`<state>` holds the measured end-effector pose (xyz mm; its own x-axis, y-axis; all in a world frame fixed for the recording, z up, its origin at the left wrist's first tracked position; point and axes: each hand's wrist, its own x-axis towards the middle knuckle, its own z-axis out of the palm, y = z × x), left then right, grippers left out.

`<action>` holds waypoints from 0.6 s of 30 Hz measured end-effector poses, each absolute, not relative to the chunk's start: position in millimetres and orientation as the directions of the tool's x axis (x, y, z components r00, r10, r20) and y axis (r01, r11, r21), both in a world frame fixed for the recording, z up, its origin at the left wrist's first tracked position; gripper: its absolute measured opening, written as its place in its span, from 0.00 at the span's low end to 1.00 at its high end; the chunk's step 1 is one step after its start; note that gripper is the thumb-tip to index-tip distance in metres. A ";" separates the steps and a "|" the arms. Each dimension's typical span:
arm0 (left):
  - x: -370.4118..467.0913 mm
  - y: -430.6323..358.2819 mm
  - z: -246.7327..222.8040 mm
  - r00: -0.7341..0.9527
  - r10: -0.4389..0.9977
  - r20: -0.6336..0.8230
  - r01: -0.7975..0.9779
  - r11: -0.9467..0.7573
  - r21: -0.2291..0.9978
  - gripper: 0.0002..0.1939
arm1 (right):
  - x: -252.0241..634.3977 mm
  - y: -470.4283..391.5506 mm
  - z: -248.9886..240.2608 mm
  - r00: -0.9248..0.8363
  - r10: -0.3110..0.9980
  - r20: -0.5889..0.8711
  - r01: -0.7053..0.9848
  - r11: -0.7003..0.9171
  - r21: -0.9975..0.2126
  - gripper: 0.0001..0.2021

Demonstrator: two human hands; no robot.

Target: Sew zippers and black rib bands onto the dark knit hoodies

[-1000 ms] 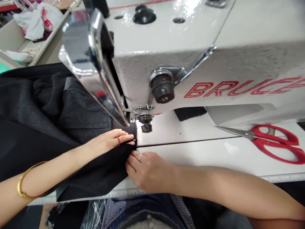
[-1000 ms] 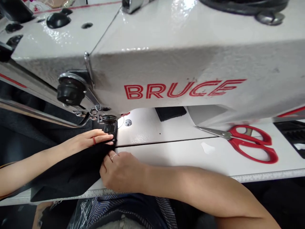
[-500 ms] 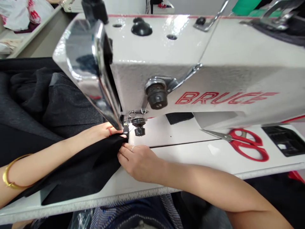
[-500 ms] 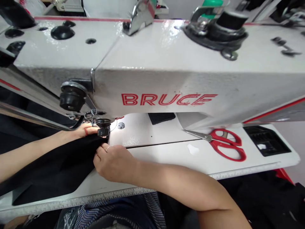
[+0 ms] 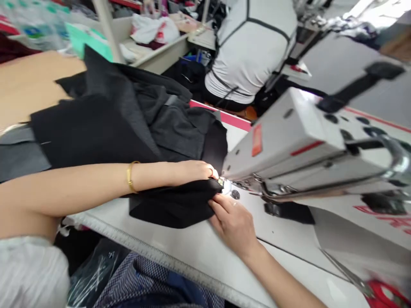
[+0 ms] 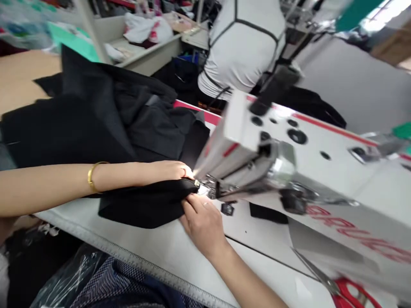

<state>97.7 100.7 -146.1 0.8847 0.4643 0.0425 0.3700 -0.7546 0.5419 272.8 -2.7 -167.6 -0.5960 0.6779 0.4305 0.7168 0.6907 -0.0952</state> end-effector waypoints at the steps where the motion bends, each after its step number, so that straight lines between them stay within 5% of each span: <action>1: 88.1 95.6 -136.0 0.895 0.445 0.025 0.367 -0.769 0.523 0.11 | 271.2 -1.7 -168.1 -0.605 0.661 0.443 0.708 0.702 -0.081 0.10; 5: 45.9 40.8 -101.7 0.809 0.587 -0.034 0.545 -0.727 0.419 0.22 | 262.0 -6.8 -169.6 -0.648 0.622 0.440 0.698 0.716 0.015 0.11; 8: 8.8 -13.5 -102.1 0.688 0.725 0.037 0.708 -0.681 0.190 0.38 | 244.0 -18.4 -169.4 -0.694 0.585 0.419 0.668 0.741 0.070 0.14; 11: -36.8 -38.2 -109.8 0.477 0.878 0.034 0.879 -0.477 -0.005 0.28 | 209.5 -26.2 -165.3 -0.737 0.570 0.364 0.642 0.758 0.116 0.22; 15: -87.6 -26.4 -77.2 0.107 0.989 0.100 0.952 -0.131 0.276 0.16 | 164.7 -22.1 -149.8 -0.720 0.647 0.253 0.677 0.734 0.050 0.22; 18: -88.6 -27.8 -27.4 0.050 0.976 0.211 0.884 -0.141 0.446 0.18 | 162.2 -21.2 -143.8 -0.654 0.699 0.289 0.651 0.714 -0.257 0.24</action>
